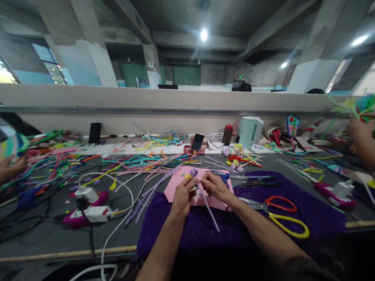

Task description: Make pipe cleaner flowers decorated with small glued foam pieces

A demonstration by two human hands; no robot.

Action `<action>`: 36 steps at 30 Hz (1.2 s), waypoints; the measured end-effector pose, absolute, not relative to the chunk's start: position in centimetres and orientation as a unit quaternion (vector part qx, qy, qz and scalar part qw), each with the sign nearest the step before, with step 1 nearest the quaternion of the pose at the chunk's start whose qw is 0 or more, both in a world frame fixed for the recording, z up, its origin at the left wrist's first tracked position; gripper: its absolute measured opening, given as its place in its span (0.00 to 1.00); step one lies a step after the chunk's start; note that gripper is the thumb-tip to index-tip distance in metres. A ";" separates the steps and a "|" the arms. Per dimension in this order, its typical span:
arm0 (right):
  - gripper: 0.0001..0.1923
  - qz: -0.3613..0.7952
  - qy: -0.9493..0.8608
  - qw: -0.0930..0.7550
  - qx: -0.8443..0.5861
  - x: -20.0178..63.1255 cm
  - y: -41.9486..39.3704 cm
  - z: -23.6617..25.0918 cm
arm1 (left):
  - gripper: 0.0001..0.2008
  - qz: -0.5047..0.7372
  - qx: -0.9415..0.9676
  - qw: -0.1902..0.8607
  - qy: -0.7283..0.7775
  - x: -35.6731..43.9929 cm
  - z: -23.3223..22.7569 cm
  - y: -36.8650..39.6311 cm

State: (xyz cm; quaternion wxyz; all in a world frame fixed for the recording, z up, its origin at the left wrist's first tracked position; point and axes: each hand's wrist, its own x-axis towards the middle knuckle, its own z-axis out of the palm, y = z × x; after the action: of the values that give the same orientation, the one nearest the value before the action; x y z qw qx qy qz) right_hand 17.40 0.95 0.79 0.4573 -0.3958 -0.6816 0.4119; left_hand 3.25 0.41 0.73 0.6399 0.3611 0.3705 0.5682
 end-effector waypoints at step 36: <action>0.11 0.445 -0.621 0.513 -0.390 17.6 0.8 1.1 | 0.15 0.557 0.412 0.619 0.371 3.4 0.6 0.2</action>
State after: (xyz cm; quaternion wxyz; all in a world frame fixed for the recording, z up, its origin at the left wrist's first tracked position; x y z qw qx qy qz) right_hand 17.61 0.77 1.08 0.5133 -0.3904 -0.6211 0.4454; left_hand 3.43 0.17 0.59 0.6185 0.4120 0.3705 0.5571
